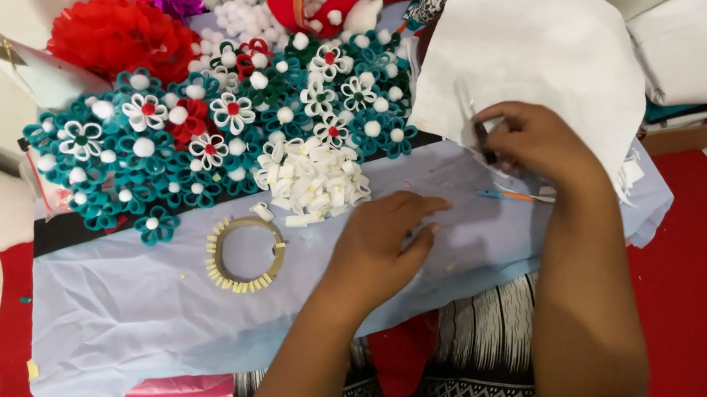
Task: Using scissors to cut a sheet of white material into small rectangular strips for handicraft work.
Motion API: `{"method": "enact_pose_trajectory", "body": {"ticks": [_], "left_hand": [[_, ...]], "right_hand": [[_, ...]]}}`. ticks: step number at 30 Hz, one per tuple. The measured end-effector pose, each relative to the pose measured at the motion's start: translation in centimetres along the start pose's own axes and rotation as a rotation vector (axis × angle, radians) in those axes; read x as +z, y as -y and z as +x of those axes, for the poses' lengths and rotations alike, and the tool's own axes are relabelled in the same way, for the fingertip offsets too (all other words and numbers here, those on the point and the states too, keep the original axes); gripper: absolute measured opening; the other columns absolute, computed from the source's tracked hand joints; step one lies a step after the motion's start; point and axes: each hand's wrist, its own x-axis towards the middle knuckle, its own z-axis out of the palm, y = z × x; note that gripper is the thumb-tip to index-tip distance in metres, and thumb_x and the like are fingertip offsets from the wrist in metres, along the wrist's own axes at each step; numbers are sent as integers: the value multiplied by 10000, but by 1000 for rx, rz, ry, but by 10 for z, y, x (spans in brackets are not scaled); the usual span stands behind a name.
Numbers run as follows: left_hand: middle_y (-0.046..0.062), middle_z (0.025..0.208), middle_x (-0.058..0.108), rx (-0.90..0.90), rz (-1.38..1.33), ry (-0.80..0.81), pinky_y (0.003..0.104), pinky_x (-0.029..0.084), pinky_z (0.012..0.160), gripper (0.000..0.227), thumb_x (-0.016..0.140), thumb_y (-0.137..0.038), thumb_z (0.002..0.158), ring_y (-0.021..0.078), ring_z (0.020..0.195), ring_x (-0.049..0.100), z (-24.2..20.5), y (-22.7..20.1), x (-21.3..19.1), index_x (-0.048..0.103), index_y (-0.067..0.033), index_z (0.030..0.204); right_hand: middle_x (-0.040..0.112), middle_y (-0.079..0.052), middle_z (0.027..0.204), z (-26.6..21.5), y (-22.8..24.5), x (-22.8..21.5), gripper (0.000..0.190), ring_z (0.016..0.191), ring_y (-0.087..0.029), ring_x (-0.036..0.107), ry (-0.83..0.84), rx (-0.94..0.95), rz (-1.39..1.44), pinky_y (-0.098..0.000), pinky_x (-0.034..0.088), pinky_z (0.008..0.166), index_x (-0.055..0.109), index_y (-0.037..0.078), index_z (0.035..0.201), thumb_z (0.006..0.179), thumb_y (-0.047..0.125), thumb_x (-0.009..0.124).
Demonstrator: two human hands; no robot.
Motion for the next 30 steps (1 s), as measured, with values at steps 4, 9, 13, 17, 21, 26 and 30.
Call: {"method": "enact_pose_trajectory", "body": {"ticks": [4, 9, 13, 17, 21, 26, 30], "left_hand": [[55, 1057, 730, 19, 29, -203, 355, 600, 775, 246, 659, -152, 901, 259, 913, 733, -13, 12, 6, 760, -188, 1122], [55, 1186, 572, -246, -254, -440, 261, 503, 821, 226, 646, -4, 897, 154, 957, 592, -32, 24, 7, 701, -69, 1106], [52, 1167, 573, -396, -261, -344, 278, 490, 896, 251, 655, -57, 890, 154, 997, 603, -34, 25, -6, 713, -99, 1131], [35, 1129, 690, -399, 64, -261, 326, 484, 918, 228, 671, -176, 861, 228, 1065, 621, -36, 24, -16, 741, -129, 1073], [40, 1065, 751, -510, 192, -221, 357, 491, 910, 206, 655, -227, 840, 254, 1039, 636, -41, 25, -27, 778, -147, 985], [104, 898, 771, -547, 272, -229, 370, 523, 729, 263, 670, -275, 851, 277, 760, 673, -41, 10, -45, 771, -43, 922], [59, 875, 759, -670, 88, -177, 295, 529, 700, 283, 656, -305, 866, 187, 730, 653, -32, -10, -38, 773, -58, 940]], "right_hand": [[652, -120, 908, 2, -7, -23, 473, 533, -155, 633, 7, -163, 355, -233, 557, 466, 571, 41, 1325, 853, 66, 594], [565, -211, 1227, 7, -39, -65, 490, 1070, -303, 627, -970, -783, 235, -389, 611, 874, 474, 124, 1370, 1076, -179, 722], [437, -230, 1184, 18, -83, -86, 588, 1054, -379, 625, -1290, -296, -101, -397, 636, 826, 468, 228, 1251, 960, 28, 938], [333, -252, 1325, 26, -104, -89, 518, 1210, -341, 507, -1072, -70, 32, -353, 543, 1025, 470, 136, 1143, 872, 84, 907], [222, -205, 1351, 23, -90, -87, 506, 1265, -337, 501, -1164, -139, -61, -348, 591, 998, 504, 147, 1114, 817, -57, 858], [329, -163, 1231, 11, -71, -84, 484, 1075, -200, 654, -1053, -198, 160, -283, 608, 928, 492, 181, 1176, 874, -99, 746], [443, -53, 1177, -8, -37, -77, 505, 1038, -184, 501, -823, -315, 134, -270, 523, 793, 452, 146, 1175, 816, -201, 524]]}}
